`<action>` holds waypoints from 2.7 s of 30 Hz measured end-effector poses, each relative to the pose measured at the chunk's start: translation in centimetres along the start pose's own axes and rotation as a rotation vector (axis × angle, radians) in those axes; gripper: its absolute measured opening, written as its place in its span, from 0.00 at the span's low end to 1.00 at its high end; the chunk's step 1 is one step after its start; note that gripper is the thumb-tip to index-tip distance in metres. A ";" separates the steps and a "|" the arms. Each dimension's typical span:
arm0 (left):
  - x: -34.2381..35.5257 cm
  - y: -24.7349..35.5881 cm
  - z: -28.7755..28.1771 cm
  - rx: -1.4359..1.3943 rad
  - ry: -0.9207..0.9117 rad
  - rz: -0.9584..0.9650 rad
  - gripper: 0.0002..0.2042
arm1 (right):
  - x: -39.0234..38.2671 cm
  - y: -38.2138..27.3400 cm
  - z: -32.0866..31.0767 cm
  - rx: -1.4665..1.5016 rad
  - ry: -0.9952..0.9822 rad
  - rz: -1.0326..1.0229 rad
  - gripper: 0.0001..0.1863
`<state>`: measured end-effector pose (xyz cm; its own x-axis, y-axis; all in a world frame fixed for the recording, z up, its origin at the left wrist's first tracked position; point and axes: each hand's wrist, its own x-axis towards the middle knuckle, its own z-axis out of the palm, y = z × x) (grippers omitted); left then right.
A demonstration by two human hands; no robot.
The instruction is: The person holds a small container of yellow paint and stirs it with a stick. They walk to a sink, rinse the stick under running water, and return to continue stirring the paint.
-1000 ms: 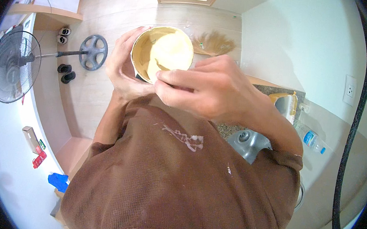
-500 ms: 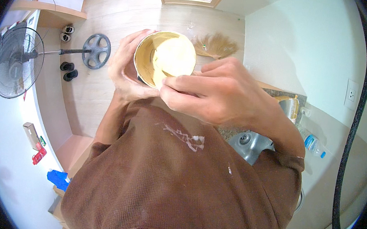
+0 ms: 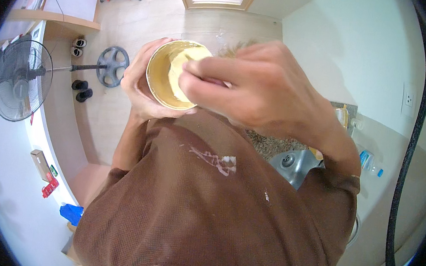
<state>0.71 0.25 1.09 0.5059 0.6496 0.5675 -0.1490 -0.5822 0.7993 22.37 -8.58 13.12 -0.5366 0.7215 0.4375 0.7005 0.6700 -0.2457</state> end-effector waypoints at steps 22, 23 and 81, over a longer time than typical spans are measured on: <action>-0.1 0.4 -0.6 0.018 -0.050 0.024 0.49 | 1.2 -0.8 2.4 0.069 0.133 0.164 0.12; 0.0 0.3 -0.6 0.034 -0.052 0.032 0.48 | 1.3 -1.0 2.8 0.093 0.150 0.160 0.08; 4.1 1.0 -3.0 0.150 -0.290 -0.012 0.41 | -2.0 0.4 1.3 0.049 0.098 0.057 0.16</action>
<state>0.08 3.81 4.85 0.7309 0.5029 0.4613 -0.0255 -0.6553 0.7549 23.11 -9.46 11.01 -0.4464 0.7400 0.5032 0.7038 0.6376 -0.3134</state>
